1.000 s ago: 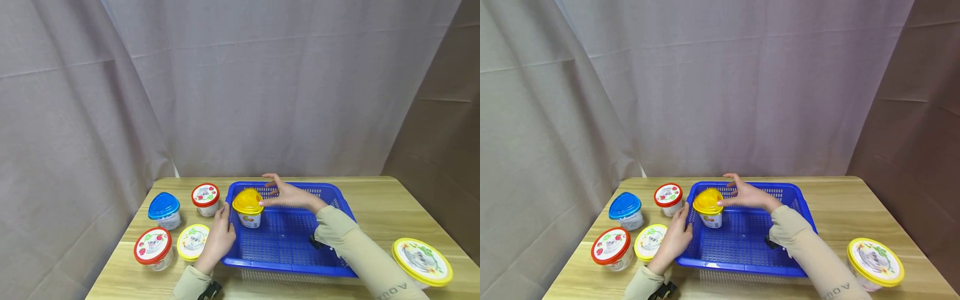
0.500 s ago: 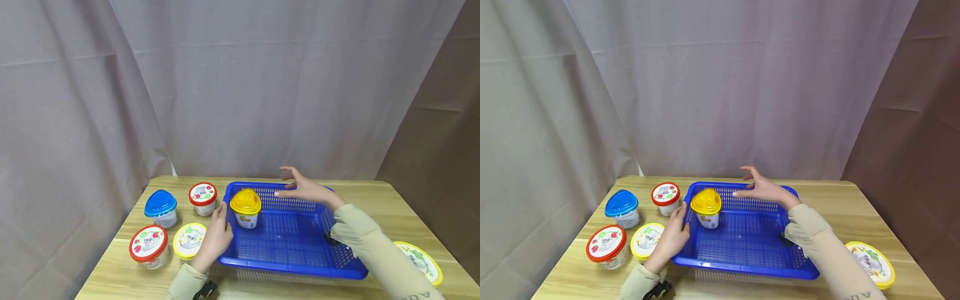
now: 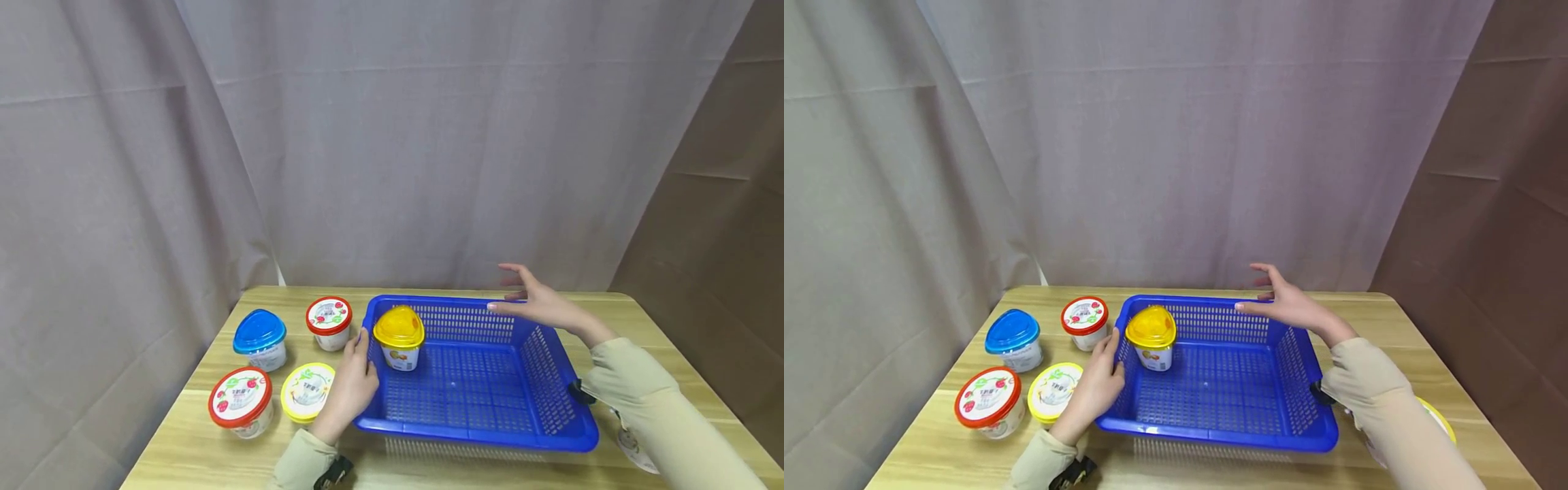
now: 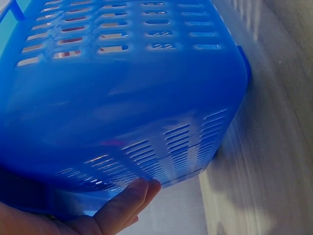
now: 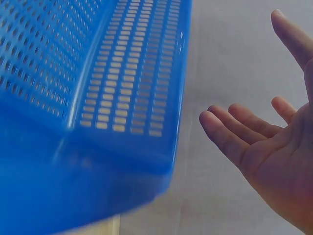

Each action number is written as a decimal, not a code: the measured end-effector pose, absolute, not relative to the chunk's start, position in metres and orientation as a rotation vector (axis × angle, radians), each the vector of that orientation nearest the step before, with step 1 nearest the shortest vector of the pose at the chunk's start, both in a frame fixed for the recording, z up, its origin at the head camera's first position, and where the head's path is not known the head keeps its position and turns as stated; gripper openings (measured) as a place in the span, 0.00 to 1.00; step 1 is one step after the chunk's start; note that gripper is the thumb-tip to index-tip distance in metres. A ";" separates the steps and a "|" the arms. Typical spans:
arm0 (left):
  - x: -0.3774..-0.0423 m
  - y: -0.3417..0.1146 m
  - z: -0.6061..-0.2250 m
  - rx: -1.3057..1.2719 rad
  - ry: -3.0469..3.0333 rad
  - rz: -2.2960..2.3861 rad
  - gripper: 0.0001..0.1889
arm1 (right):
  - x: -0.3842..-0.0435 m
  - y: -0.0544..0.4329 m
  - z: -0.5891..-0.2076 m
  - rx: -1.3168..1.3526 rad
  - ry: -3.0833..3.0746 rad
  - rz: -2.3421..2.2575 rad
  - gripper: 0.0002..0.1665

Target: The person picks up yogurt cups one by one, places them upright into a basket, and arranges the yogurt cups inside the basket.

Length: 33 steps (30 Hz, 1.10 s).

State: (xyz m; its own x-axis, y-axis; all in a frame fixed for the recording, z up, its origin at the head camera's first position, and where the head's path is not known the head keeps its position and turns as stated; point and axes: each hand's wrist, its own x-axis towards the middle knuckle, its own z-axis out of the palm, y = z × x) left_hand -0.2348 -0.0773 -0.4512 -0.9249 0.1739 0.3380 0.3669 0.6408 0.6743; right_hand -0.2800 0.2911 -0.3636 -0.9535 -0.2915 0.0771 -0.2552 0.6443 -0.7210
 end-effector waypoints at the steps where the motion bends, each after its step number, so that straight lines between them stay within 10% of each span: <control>1: -0.234 -0.078 -0.451 -0.440 -2.618 -1.157 0.32 | -0.278 0.295 -0.363 -0.456 2.813 -1.222 0.57; 33: -0.235 -0.079 -0.452 -0.451 -2.608 -1.179 0.32 | -0.184 0.413 -0.390 -0.148 3.026 -1.122 0.55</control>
